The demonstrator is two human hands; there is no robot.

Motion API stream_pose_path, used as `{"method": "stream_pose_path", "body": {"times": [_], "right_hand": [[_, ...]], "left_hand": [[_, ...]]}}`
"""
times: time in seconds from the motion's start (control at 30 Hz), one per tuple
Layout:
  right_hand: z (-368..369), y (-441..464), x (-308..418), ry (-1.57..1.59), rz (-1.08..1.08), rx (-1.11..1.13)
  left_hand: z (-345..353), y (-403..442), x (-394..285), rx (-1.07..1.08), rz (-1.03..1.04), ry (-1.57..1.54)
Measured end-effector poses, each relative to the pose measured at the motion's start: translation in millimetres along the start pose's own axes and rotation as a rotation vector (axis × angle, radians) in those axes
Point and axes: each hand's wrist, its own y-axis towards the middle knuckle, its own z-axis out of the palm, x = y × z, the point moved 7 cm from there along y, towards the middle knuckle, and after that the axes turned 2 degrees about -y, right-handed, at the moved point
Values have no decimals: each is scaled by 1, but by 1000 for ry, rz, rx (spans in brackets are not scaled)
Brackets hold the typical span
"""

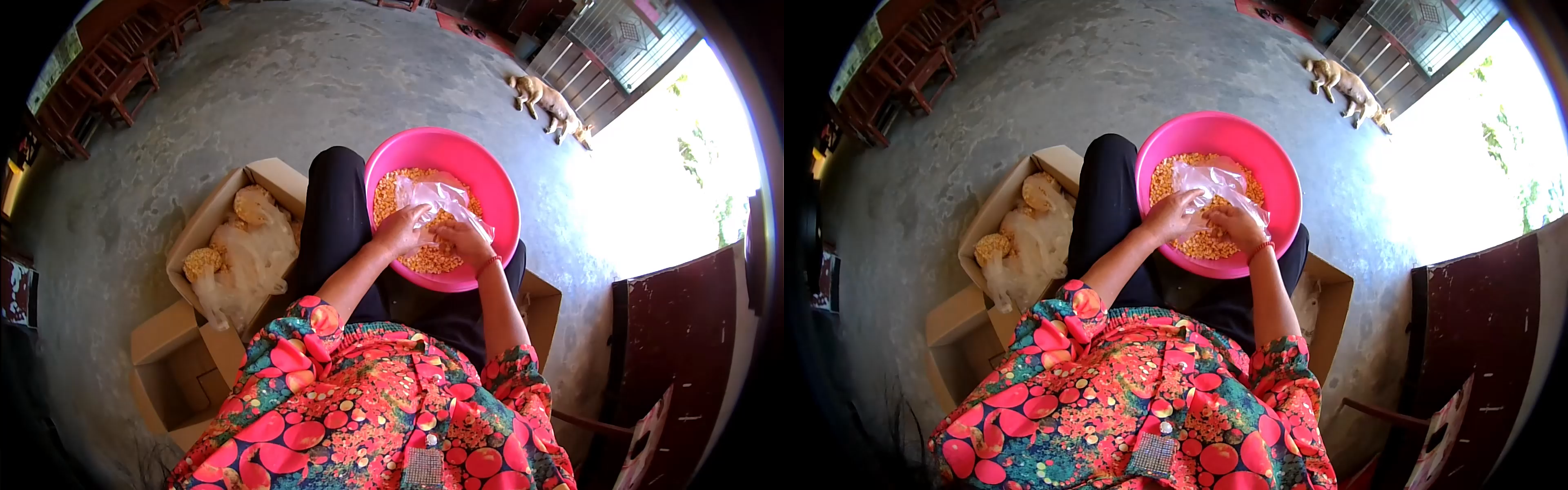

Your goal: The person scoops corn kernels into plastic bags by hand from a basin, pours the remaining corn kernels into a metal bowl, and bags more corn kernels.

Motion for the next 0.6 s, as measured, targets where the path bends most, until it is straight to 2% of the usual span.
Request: {"method": "stream_pose_path", "body": {"times": [0.07, 0.1, 0.13, 0.17, 0.2, 0.23, 0.3, 0.33, 0.43, 0.47, 0.53, 0.57, 0.6], "right_hand": [[-18, 3, 8, 433, -222, -153], [-26, 7, 2, 428, -223, -157], [-39, -6, 33, -362, -644, -438], [-17, -23, 46, -1186, -1012, -680], [-39, -2, 29, -542, -533, -684], [-30, -11, 43, -541, -532, -682], [-4, -25, 44, -109, -151, -270], [14, -27, 43, 16, -170, -116], [60, -29, 43, -211, -153, 145], [63, -19, 31, -212, -155, 144], [67, -3, 38, -815, -575, -113], [70, 3, 36, -814, -579, -112], [69, 6, 39, -845, -505, -211]], "left_hand": [[-2, 2, 2, -53, 37, -16], [0, 3, 3, -56, 43, -20], [0, 3, 4, -57, 36, -30], [1, 0, 4, -55, 22, -43], [0, 1, 4, -55, 22, -39], [-2, 1, 4, -63, -10, -62], [2, -2, 6, -67, -53, -94], [0, 0, 5, -106, -9, -51], [-3, 2, 3, -147, 56, -9], [-4, 0, 1, -158, 68, -10], [-7, 2, -2, -109, 15, -21], [-10, 1, -5, -110, 14, -17], [-13, 0, -9, -124, 32, -17]]}}
